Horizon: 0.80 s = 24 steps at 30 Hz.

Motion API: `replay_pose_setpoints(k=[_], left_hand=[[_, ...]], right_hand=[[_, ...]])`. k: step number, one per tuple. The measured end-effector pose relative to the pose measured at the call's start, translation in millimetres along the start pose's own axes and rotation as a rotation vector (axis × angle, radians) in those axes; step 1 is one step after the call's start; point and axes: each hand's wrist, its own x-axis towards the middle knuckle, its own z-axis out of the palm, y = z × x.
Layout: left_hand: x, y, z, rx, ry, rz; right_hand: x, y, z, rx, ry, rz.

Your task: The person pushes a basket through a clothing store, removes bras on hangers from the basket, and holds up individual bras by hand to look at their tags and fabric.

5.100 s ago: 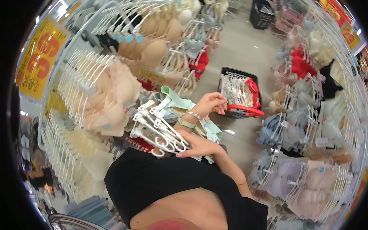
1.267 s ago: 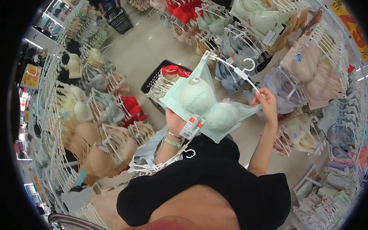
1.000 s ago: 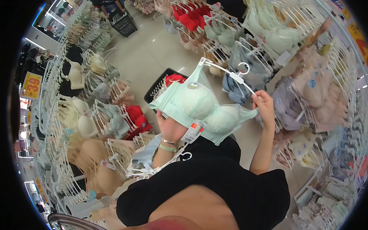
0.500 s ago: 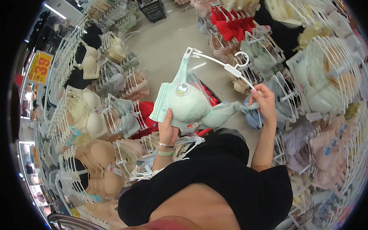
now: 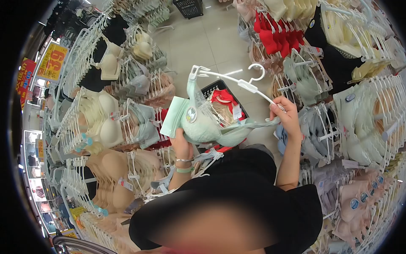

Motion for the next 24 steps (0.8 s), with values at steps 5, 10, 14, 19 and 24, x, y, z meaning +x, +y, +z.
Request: replay_pose_setpoints(k=[5, 10, 14, 19, 24], left_hand=[[1.4, 6.7, 18.7, -0.122, 0.051, 0.01], [14.9, 0.2, 15.4, 0.015, 0.045, 0.016], [14.8, 4.8, 21.1, 0.022, 0.047, 0.032], [23.0, 8.9, 25.5, 0.019, -0.076, -0.019], [21.8, 2.1, 41.8, 0.001, -0.06, 0.129]], right_hand=[[18.0, 2.7, 3.7, -0.028, -0.087, 0.01], [7.9, 11.6, 5.8, 0.019, -0.11, 0.017], [2.1, 11.7, 7.6, 0.034, -0.107, 0.081], [-8.9, 23.8, 1.0, 0.03, -0.084, -0.058], [-26.8, 21.7, -17.0, 0.177, 0.071, -0.027]])
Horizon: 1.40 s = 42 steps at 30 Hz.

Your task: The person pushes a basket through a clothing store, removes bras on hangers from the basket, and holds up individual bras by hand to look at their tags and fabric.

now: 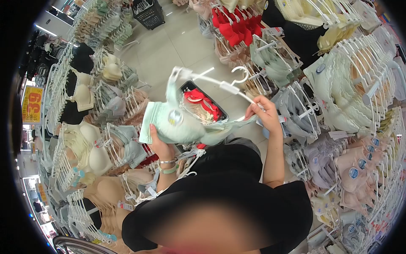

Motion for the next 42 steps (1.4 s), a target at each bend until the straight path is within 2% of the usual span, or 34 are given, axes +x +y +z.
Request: replay_pose_setpoints(k=[2, 6, 13, 18, 20, 21, 24, 27, 29, 31, 33, 34, 37, 42], left_hand=[[0.5, -7.0, -0.6, 0.083, -0.066, 0.007], [-8.4, -15.0, 6.6, 0.257, -0.186, 0.039], [-12.6, -0.1, 10.6, 0.464, -0.333, 0.083], [-13.0, 2.7, 13.7, 0.545, -0.354, 0.165], [-10.7, -0.7, 10.9, 0.605, -0.48, 0.167], [-9.2, -5.8, 7.2, 0.602, -0.48, 0.165], [-10.3, -11.8, 4.4, 0.363, -0.603, -0.202], [-11.3, -10.4, 2.2, 0.413, -0.614, -0.17], [-12.3, -10.0, 0.8, 0.406, -0.6, -0.163], [-10.9, -11.2, 0.4, 0.382, -0.586, -0.16], [-10.4, -11.8, -0.6, 0.359, -0.578, -0.167], [-10.2, -10.2, -1.5, 0.37, -0.577, -0.162], [-8.6, -10.7, -2.2, 0.377, -0.579, -0.16], [-7.9, -12.2, -0.3, 0.361, -0.588, -0.153]], right_hand=[[-6.2, 3.0, -13.2, -0.06, 0.16, -0.001], [-16.9, -0.8, -34.2, -0.203, 0.291, 0.008], [-24.4, -9.9, -52.1, -0.353, 0.369, -0.012], [-19.5, -16.4, -50.9, -0.297, 0.41, -0.066], [-18.7, -11.9, -54.7, -0.298, 0.413, -0.063], [-18.8, -10.7, -56.0, -0.302, 0.414, -0.063], [-18.7, -7.3, -60.3, -0.378, 0.443, -0.033], [-12.4, -1.1, -63.5, -0.461, 0.444, -0.017], [-1.9, 9.3, -62.6, -0.726, 0.44, -0.014], [10.2, 29.2, -69.1, -0.79, 0.457, -0.028], [21.0, 50.5, -79.4, -0.87, 0.572, -0.039], [26.1, 57.3, -85.1, -0.931, 0.598, -0.122], [50.0, 67.6, -102.4, -0.928, 0.691, -0.071], [87.1, 83.8, -123.8, -0.792, 0.649, -0.1]])
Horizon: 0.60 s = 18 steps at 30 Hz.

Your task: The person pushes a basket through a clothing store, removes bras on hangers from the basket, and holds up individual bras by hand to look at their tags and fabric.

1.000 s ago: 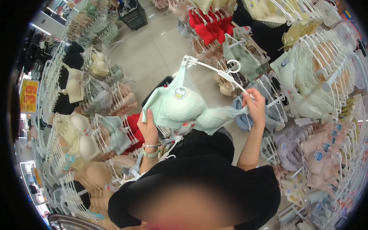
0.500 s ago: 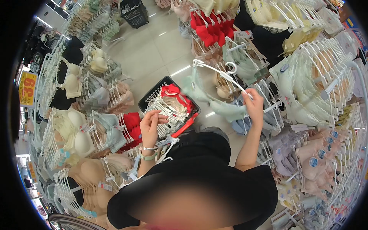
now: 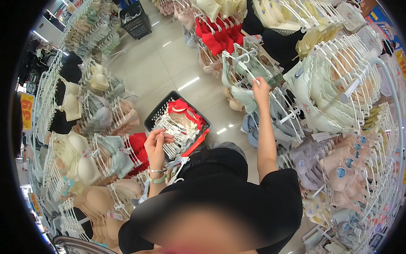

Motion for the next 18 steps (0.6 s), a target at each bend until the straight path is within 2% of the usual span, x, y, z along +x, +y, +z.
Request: replay_pose_setpoints(k=[3, 13, 18], left_hand=[[-2.5, 4.2, 0.4, 0.014, 0.001, -0.002], [1.3, -1.5, -1.9, 0.007, 0.036, 0.024], [1.6, -2.8, 1.0, 0.004, 0.017, 0.017]], right_hand=[[10.2, 17.2, 6.5, -0.039, -0.04, 0.073], [31.2, 54.8, 10.4, -0.022, -0.099, 0.098], [36.9, 62.1, 4.2, 0.005, -0.204, 0.092]])
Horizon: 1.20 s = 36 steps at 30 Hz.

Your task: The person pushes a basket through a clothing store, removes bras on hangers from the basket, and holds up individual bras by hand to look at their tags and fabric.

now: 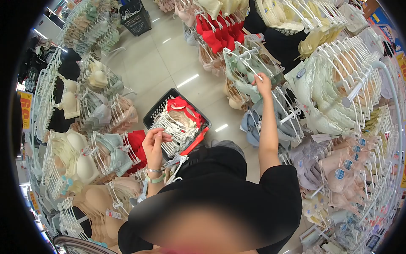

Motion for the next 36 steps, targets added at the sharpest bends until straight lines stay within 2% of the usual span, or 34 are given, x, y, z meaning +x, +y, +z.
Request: replay_pose_setpoints(k=[4, 6, 9, 12, 15, 21, 25, 30, 33, 36], left_hand=[[1.4, -2.5, -0.1, -0.003, -0.024, -0.009], [1.5, 0.3, -0.1, 0.0, -0.019, -0.01], [2.4, 1.5, -2.2, 0.007, -0.011, -0.007], [1.7, 1.9, -5.3, 0.014, -0.005, -0.007], [1.4, -0.2, -7.4, 0.007, 0.003, -0.004], [-0.2, -0.6, -5.9, 0.0, -0.002, 0.005], [0.8, -2.6, -2.6, 0.143, -0.032, 0.019], [-1.8, 21.4, 9.4, 0.196, 0.027, 0.124], [0.9, 42.6, 12.3, 0.331, 0.009, 0.475], [-1.2, 57.0, 18.1, 0.418, 0.033, 0.543]], right_hand=[[3.3, 6.2, 2.2, 0.058, -0.019, 0.011], [4.5, 2.0, 4.7, 0.145, -0.177, 0.078], [1.5, -8.4, 11.2, 0.139, -0.204, 0.105], [-1.6, -10.5, 17.7, 0.154, -0.136, -0.008], [-5.9, -13.5, 10.9, 0.159, -0.056, -0.019], [-49.9, -61.7, -13.1, 0.058, -0.209, -0.054], [-85.2, -104.4, -32.3, 0.282, -0.314, -0.008], [-123.4, -155.7, -66.8, 0.485, -0.515, -0.018], [-136.4, -163.2, -67.9, 0.574, -0.586, -0.049], [-148.4, -172.0, -61.5, 0.676, -0.655, -0.15]])
